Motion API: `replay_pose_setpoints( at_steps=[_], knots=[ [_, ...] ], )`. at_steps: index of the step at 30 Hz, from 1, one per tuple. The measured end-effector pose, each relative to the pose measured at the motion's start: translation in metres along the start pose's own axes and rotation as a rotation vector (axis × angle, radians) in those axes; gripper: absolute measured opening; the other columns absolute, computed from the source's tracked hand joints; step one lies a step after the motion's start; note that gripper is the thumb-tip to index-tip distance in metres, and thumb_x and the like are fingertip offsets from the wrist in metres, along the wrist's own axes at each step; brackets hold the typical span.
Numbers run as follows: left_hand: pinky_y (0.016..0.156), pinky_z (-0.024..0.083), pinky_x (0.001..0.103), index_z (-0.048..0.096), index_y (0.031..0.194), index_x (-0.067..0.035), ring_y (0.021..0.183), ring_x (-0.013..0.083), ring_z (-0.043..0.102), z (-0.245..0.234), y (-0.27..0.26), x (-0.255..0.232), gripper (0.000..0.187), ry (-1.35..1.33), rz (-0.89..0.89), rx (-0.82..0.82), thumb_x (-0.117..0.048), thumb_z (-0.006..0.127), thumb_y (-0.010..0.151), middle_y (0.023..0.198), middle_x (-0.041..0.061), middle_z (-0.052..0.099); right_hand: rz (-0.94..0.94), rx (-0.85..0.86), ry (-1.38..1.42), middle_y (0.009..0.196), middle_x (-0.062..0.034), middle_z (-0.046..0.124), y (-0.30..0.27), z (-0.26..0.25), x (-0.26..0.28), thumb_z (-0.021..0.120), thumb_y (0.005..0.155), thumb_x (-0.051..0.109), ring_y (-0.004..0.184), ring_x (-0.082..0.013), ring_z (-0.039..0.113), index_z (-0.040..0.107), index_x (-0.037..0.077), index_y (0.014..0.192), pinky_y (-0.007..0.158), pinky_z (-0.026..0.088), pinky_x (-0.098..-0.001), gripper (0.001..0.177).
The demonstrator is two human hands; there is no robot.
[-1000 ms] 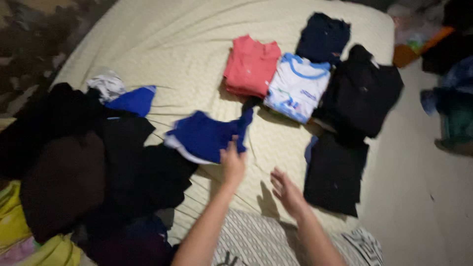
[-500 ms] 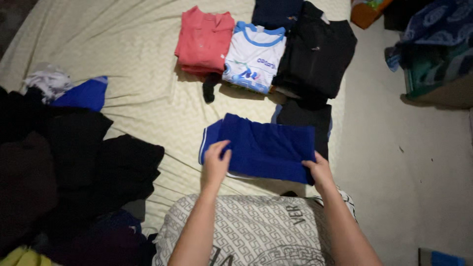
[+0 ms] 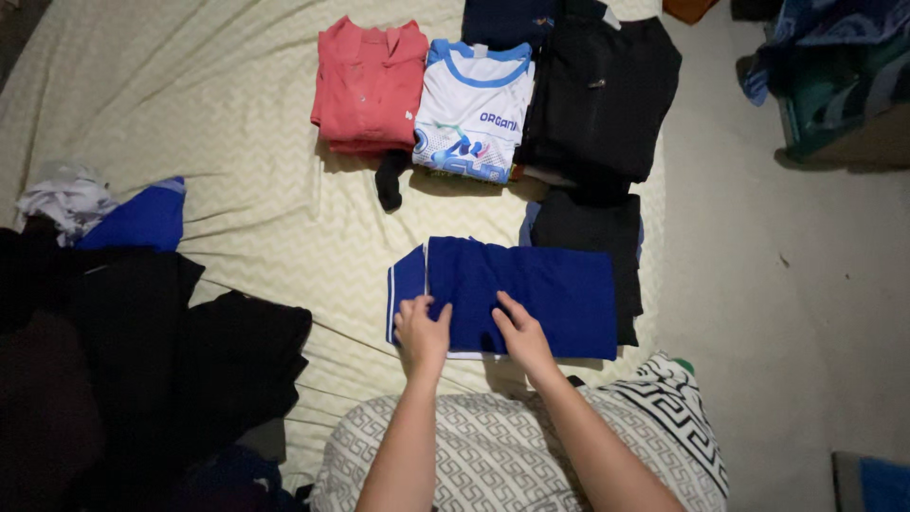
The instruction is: The person folds several shirts, a jacket, and a pair of pants on a bed, placing each folded item into organized stacks.
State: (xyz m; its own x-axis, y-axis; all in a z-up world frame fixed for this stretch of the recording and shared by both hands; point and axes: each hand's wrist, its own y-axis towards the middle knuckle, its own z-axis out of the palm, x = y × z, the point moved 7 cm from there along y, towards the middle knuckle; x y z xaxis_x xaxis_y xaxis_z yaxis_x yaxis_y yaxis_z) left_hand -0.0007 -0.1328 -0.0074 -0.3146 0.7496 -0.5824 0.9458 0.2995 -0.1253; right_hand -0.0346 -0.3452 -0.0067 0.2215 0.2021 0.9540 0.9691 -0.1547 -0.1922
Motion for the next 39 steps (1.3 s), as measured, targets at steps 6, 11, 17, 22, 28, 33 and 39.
replay_pose_setpoints(
  at_steps=[6,11,17,22,28,33,39],
  knots=[
    [0.096,0.05,0.048,0.057,0.13,-0.008,0.119,0.0392,0.06,-0.02,-0.001,-0.018,0.055,-0.117,-0.058,0.062,-0.038,0.075,0.088,0.131,0.015,0.063,0.256,0.064,0.132,0.146,-0.0151,0.063,0.012,0.021,-0.011,0.064,0.096,0.036,0.133,-0.0236,0.059,0.054,0.011,0.148,0.108,0.044,-0.0302,0.058],
    [0.093,0.051,0.052,0.055,0.135,-0.01,0.114,0.0415,0.063,-0.001,0.01,0.02,0.055,0.054,-0.271,0.279,-0.046,0.069,0.096,0.125,0.018,0.066,0.147,0.115,-0.105,0.159,-0.0159,0.045,0.025,0.036,-0.021,0.065,0.095,0.039,0.147,-0.027,0.043,0.049,0.008,0.151,0.117,0.034,-0.0339,0.066],
    [0.094,0.056,0.045,0.058,0.131,-0.003,0.109,0.0356,0.072,0.039,0.03,0.041,0.07,-0.376,-0.176,0.183,-0.038,0.08,0.074,0.117,0.021,0.072,0.252,0.107,-0.082,0.163,-0.015,0.039,0.029,0.048,-0.033,0.062,0.096,0.044,0.153,-0.0263,0.034,0.047,0.009,0.152,0.12,0.029,-0.0341,0.068],
    [0.102,0.046,0.046,0.064,0.125,-0.003,0.122,0.0414,0.055,0.034,0.029,0.023,0.057,-0.041,-0.037,0.216,-0.037,0.085,0.085,0.127,0.02,0.059,0.201,0.079,-0.067,0.165,-0.0179,0.033,0.037,0.064,-0.043,0.062,0.097,0.044,0.154,-0.0283,0.029,0.044,0.005,0.153,0.121,0.026,-0.0349,0.07],
    [0.1,0.053,0.041,0.064,0.13,-0.004,0.124,0.0359,0.06,0.026,0.004,-0.032,0.052,-0.339,0.288,0.19,-0.018,0.075,0.081,0.134,0.015,0.06,0.355,0.052,0.098,0.152,-0.0163,0.048,0.035,0.049,-0.016,0.067,0.094,0.04,0.141,-0.024,0.046,0.041,0.01,0.154,0.113,0.036,-0.035,0.072],
    [0.099,0.054,0.042,0.069,0.127,-0.007,0.124,0.0349,0.062,0.04,-0.007,-0.041,0.05,-0.492,0.57,0.319,-0.022,0.083,0.081,0.136,0.016,0.062,0.452,-0.05,0.41,0.109,-0.0138,0.073,0.043,0.034,-0.015,0.075,0.09,0.029,0.099,-0.0227,0.068,0.067,0.0,0.126,0.086,0.054,-0.0372,0.046],
    [0.085,0.054,0.035,0.054,0.139,-0.009,0.102,0.0257,0.069,0.049,0.038,0.02,0.061,-0.58,-0.028,0.343,-0.03,0.079,0.087,0.124,0.012,0.068,0.536,-0.105,0.417,0.096,-0.0071,0.073,0.044,0.035,-0.02,0.071,0.093,0.034,0.084,-0.018,0.064,0.073,0.003,0.117,0.075,0.052,-0.0348,0.04]
  ],
)
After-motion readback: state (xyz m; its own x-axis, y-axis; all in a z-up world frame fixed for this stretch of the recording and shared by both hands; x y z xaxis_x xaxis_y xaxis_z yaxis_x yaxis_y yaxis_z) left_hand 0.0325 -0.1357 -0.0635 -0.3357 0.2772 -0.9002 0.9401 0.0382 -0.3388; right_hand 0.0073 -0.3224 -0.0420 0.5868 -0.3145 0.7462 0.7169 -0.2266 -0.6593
